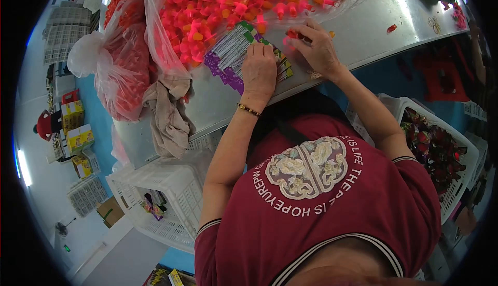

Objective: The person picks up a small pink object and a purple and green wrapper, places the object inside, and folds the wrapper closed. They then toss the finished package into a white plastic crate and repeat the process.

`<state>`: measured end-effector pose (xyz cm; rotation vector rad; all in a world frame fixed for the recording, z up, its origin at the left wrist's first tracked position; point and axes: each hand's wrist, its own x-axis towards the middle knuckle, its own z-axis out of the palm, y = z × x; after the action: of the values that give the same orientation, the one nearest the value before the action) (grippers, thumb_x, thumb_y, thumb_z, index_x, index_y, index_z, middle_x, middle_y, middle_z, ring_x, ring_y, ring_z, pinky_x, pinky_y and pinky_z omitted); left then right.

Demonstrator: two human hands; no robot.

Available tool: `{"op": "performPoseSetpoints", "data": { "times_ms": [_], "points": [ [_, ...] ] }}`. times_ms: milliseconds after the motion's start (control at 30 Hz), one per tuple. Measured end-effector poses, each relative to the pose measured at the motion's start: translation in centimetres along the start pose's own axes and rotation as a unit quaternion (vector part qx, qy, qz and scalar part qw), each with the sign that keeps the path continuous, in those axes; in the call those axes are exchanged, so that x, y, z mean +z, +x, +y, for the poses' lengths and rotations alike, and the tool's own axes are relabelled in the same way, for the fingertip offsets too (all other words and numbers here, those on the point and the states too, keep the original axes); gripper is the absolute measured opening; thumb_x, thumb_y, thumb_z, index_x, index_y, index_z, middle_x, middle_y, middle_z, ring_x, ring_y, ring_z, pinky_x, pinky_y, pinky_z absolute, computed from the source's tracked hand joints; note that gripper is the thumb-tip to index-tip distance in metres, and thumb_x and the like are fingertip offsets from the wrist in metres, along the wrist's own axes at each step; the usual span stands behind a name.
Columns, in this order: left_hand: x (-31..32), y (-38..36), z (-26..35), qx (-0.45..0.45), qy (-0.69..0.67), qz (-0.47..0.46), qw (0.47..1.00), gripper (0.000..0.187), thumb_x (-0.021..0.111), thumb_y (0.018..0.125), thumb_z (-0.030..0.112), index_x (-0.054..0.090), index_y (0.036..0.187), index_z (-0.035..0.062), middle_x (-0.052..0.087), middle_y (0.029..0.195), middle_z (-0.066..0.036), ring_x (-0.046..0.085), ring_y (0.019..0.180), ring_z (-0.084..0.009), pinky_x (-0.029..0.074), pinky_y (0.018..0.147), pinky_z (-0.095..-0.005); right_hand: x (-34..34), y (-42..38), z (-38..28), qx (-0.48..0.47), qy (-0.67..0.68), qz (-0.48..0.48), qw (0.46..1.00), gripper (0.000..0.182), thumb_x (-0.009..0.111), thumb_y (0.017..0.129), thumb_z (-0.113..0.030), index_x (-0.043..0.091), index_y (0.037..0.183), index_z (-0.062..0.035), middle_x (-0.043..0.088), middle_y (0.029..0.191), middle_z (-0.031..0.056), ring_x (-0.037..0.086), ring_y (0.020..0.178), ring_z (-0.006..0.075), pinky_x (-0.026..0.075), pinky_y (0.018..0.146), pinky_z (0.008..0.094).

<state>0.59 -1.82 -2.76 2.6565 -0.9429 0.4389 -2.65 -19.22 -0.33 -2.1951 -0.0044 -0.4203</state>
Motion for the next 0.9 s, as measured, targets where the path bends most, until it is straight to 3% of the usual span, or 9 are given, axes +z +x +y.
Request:
{"op": "performPoseSetpoints", "data": {
  "times_ms": [33,167,233,333,467,533,633,900],
  "points": [
    [-0.1,-0.1,-0.1,-0.002,-0.013,0.001,1.000,0.009,0.060,0.081,0.007,0.059,0.088,0.0003,0.058,0.091,-0.013,0.058,0.093,-0.0282,0.052,0.073,-0.0358,-0.2,0.0,0.0,0.092,0.100,-0.024,0.991,0.028,0.070,0.078,-0.009,0.065,0.104,-0.0013,0.061,0.090,0.0105,0.058,0.091,0.0276,0.048,0.082,0.0347],
    [-0.4,-0.7,0.1,-0.050,-0.059,0.032,0.996,0.007,0.059,0.082,0.005,0.058,0.087,0.0004,0.058,0.093,-0.012,0.059,0.091,-0.0288,0.052,0.073,-0.0371,0.0,-0.5,1.6,0.165,0.165,-0.066,0.970,0.025,0.068,0.080,-0.007,0.066,0.104,-0.0016,0.062,0.088,0.0111,0.059,0.088,0.0277,0.048,0.080,0.0346],
    [-0.9,-1.4,0.0,-0.084,-0.138,0.076,0.984,0.006,0.060,0.083,0.004,0.056,0.088,0.0012,0.060,0.096,-0.012,0.059,0.090,-0.0293,0.051,0.074,-0.0379,0.1,-1.0,2.7,-0.074,-0.084,-0.002,0.994,0.028,0.067,0.079,-0.005,0.065,0.106,-0.0023,0.062,0.090,0.0099,0.059,0.091,0.0280,0.048,0.081,0.0358],
    [-0.4,-2.0,-0.2,-0.142,-0.212,0.100,0.962,0.008,0.061,0.083,0.002,0.056,0.088,0.0019,0.061,0.095,-0.011,0.060,0.088,-0.0303,0.050,0.074,-0.0391,-0.4,-0.9,2.8,-0.112,-0.184,-0.017,0.976,0.028,0.066,0.079,-0.005,0.065,0.108,-0.0021,0.061,0.094,0.0110,0.058,0.094,0.0289,0.048,0.081,0.0364],
    [-0.1,-2.1,-0.6,-0.156,-0.245,0.117,0.950,0.007,0.061,0.083,0.002,0.057,0.089,0.0016,0.063,0.095,-0.012,0.062,0.087,-0.0314,0.050,0.074,-0.0382,-0.1,-0.7,2.3,-0.105,-0.243,-0.015,0.964,0.027,0.065,0.079,-0.006,0.066,0.106,-0.0013,0.060,0.095,0.0115,0.056,0.096,0.0294,0.047,0.082,0.0367],
    [-0.1,-2.1,-0.6,-0.165,-0.265,0.123,0.942,0.006,0.061,0.083,0.001,0.058,0.088,0.0010,0.064,0.095,-0.012,0.062,0.086,-0.0318,0.050,0.075,-0.0378,0.6,-0.8,1.5,-0.077,-0.103,0.007,0.992,0.023,0.065,0.080,-0.007,0.067,0.103,-0.0008,0.059,0.095,0.0116,0.056,0.096,0.0293,0.046,0.083,0.0370],
    [-0.6,-2.0,-0.7,-0.188,-0.270,0.089,0.940,0.006,0.060,0.084,0.001,0.058,0.089,0.0004,0.065,0.096,-0.013,0.062,0.087,-0.0320,0.050,0.075,-0.0374,2.4,-1.0,-0.1,-0.021,-0.019,0.005,1.000,0.023,0.065,0.080,-0.008,0.067,0.101,-0.0004,0.059,0.095,0.0116,0.055,0.096,0.0296,0.046,0.084,0.0376],
    [-0.1,-2.2,-1.0,-0.208,-0.335,0.143,0.908,0.005,0.060,0.084,0.001,0.057,0.087,-0.0015,0.064,0.094,-0.014,0.062,0.085,-0.0302,0.050,0.075,-0.0357,2.5,-1.7,0.3,-0.097,-0.157,-0.060,0.981,0.019,0.068,0.078,-0.016,0.067,0.095,-0.0066,0.059,0.091,0.0083,0.055,0.095,0.0269,0.043,0.085,0.0373]
  ]
}}
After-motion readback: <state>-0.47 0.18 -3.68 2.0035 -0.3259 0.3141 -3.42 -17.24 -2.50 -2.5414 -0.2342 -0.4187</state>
